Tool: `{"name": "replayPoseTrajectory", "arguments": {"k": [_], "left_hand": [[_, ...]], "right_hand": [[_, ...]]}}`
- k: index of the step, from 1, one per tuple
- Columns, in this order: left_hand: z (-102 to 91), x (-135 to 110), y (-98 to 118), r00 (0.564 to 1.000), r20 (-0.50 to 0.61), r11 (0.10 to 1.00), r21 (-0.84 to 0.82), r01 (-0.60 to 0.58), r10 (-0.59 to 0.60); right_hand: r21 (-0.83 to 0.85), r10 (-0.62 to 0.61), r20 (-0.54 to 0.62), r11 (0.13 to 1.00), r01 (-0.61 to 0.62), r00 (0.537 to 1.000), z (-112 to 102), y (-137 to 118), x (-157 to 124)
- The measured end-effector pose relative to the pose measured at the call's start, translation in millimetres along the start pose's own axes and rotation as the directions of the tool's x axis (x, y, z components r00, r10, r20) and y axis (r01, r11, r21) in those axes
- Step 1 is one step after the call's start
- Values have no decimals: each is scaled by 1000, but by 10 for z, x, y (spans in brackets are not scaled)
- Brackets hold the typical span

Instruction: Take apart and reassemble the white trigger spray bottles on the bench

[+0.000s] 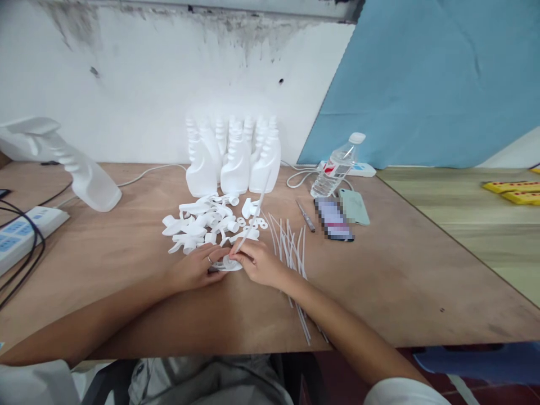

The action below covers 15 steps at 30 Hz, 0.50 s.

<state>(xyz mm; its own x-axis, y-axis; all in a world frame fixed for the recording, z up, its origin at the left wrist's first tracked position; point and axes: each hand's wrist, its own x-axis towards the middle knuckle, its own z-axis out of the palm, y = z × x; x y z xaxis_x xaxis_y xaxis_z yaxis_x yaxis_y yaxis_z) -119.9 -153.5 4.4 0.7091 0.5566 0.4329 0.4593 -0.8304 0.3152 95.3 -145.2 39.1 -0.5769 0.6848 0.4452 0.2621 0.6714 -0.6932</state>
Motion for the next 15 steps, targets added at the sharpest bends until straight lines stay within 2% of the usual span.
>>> {"name": "replayPoseTrajectory", "arguments": {"k": [7,15], "left_hand": [[-4,1,-9,1000,4,1000,-13,-7,7],[14,-14,-26,1000,0,1000,-17,0,0]], "right_hand": [[5,49,48,999,-50,998,-16,-24,21],[-37,28,69,999,-25,997,17,-55,55]]}}
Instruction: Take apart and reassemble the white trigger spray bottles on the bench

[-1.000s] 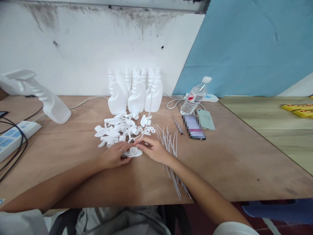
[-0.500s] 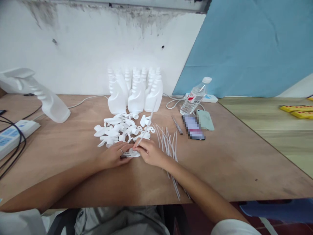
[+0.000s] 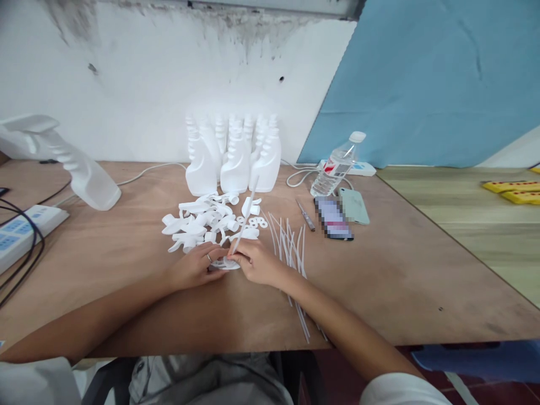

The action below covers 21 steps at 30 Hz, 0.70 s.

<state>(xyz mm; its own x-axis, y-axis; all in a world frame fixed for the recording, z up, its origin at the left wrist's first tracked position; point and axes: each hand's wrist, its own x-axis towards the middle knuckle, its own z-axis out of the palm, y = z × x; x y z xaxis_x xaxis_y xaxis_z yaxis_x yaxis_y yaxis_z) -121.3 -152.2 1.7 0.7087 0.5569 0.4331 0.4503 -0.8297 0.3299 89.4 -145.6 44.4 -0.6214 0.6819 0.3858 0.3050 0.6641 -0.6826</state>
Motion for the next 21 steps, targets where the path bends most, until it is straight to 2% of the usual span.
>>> {"name": "replayPoseTrajectory", "arguments": {"k": [5,8,10,13,15,16,18,21], "left_hand": [[-48,22,19,994,0,986,-127,110,-111],[-71,17,25,979,24,938,-284,199,-200],[-79,6,25,960,-3,881,-399,254,-278],[-84,-3,23,920,-89,814,-502,290,-383],[-84,-1,26,899,-125,795,-528,298,-420],[-81,2,30,900,-133,793,-538,287,-416],[-75,7,43,928,-138,808,-547,221,-347],[-91,15,75,978,-94,856,-504,116,-188]], "right_hand": [[18,134,-113,991,-133,984,93,91,-50],[33,124,-99,992,-121,987,104,138,-93],[14,84,-123,996,-83,989,84,155,-118],[-89,-51,-161,995,36,986,34,172,-134],[-232,-213,-125,956,180,969,-1,185,-127],[-321,-303,-79,910,263,950,-15,191,-120],[-471,-442,40,783,407,896,-40,203,-105],[-576,-523,177,632,519,834,-76,205,-101]]}}
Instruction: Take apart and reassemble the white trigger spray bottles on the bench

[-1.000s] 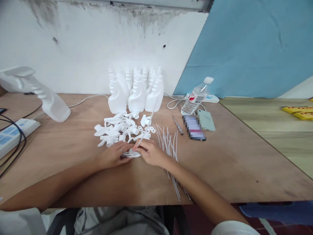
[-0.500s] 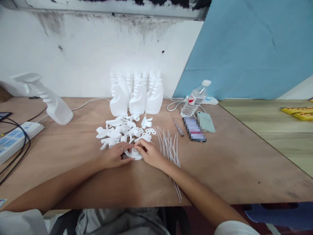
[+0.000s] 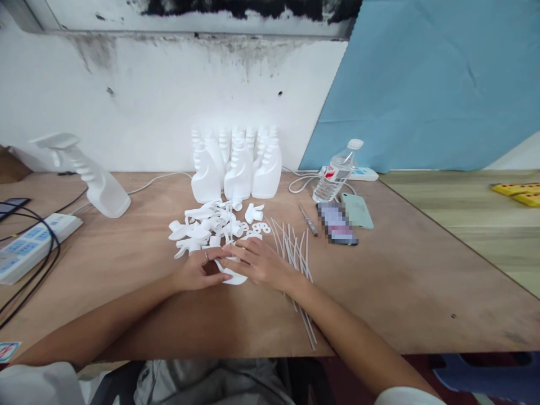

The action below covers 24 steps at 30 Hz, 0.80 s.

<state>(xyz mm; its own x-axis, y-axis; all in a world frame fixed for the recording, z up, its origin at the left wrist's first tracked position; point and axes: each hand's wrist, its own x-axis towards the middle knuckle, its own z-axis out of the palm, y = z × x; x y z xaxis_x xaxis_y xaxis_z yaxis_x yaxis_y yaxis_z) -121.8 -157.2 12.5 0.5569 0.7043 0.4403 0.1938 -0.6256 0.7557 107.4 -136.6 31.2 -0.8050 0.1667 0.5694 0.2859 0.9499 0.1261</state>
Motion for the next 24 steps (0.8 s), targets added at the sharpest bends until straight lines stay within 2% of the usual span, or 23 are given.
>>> {"name": "replayPoseTrajectory", "arguments": {"k": [2,4,5,7,9,11,13,14,16,18,20,22,24], "left_hand": [[-47,25,40,997,65,999,35,-40,38],[-162,93,67,998,45,997,55,-53,51],[-246,147,62,999,-10,996,72,-45,46],[-461,293,-8,977,-215,991,136,14,16],[-708,467,-171,898,-438,977,171,125,-38],[-940,634,-403,780,-612,974,69,216,-129],[-1112,766,-652,669,-686,952,-127,278,-287],[-1165,814,-768,650,-683,939,-181,291,-333],[-1210,871,-959,647,-640,910,-284,301,-414],[-1200,875,-1093,679,-568,883,-358,304,-465],[-1181,829,-1178,701,-511,858,-412,307,-497],[-1188,743,-1230,699,-503,846,-443,297,-509],[-1234,631,-1258,676,-545,852,-456,257,-496]], "right_hand": [[-23,-35,-7,999,35,999,-35,9,-16],[4,-3,-89,1000,3,996,-78,28,-47],[36,40,-151,999,-35,988,-100,44,-69],[102,137,-283,988,-112,949,-147,89,-132],[141,224,-390,973,-183,893,-200,143,-210],[158,299,-467,954,-254,832,-266,195,-286],[157,350,-534,936,-316,770,-333,239,-338],[148,366,-568,927,-346,737,-362,260,-354],[135,400,-621,901,-411,674,-395,302,-372],[173,453,-655,869,-464,604,-386,346,-393],[281,531,-656,831,-480,537,-339,384,-431],[418,621,-624,779,-468,475,-274,401,-469],[548,704,-590,708,-445,395,-225,394,-470]]}}
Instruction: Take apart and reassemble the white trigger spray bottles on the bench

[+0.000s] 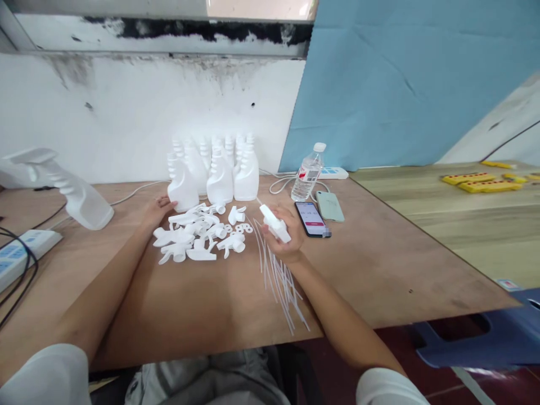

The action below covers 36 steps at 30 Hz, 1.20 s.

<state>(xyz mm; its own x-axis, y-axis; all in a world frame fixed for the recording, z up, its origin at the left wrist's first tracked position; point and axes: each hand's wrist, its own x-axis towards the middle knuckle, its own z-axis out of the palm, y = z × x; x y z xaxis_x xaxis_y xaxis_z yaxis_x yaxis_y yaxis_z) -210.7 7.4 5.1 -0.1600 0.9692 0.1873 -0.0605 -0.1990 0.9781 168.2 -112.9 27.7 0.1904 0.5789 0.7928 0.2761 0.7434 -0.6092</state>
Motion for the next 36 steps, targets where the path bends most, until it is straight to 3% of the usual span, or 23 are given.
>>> {"name": "replayPoseTrajectory", "arguments": {"k": [6,12,18,26,30,33,36], "left_hand": [[-431,-72,64,982,-156,984,-127,-126,105],[-658,-96,123,964,-229,957,-219,-189,138],[-634,-118,89,977,-200,959,-256,-120,69],[-595,-166,109,985,-161,958,-266,-109,68],[-564,-157,155,990,-130,950,-297,-98,61],[-475,-157,313,994,-88,962,-260,-85,63],[-267,-236,599,997,3,985,-158,-73,74]], "right_hand": [[321,257,-139,925,-202,956,163,-153,179],[606,520,1,679,-415,854,125,9,401],[657,597,132,546,-520,792,130,173,337],[624,612,145,554,-552,778,189,88,308],[599,580,174,579,-553,795,191,81,288],[560,562,217,598,-573,798,210,36,271],[521,536,264,620,-587,802,287,-58,256]]}}
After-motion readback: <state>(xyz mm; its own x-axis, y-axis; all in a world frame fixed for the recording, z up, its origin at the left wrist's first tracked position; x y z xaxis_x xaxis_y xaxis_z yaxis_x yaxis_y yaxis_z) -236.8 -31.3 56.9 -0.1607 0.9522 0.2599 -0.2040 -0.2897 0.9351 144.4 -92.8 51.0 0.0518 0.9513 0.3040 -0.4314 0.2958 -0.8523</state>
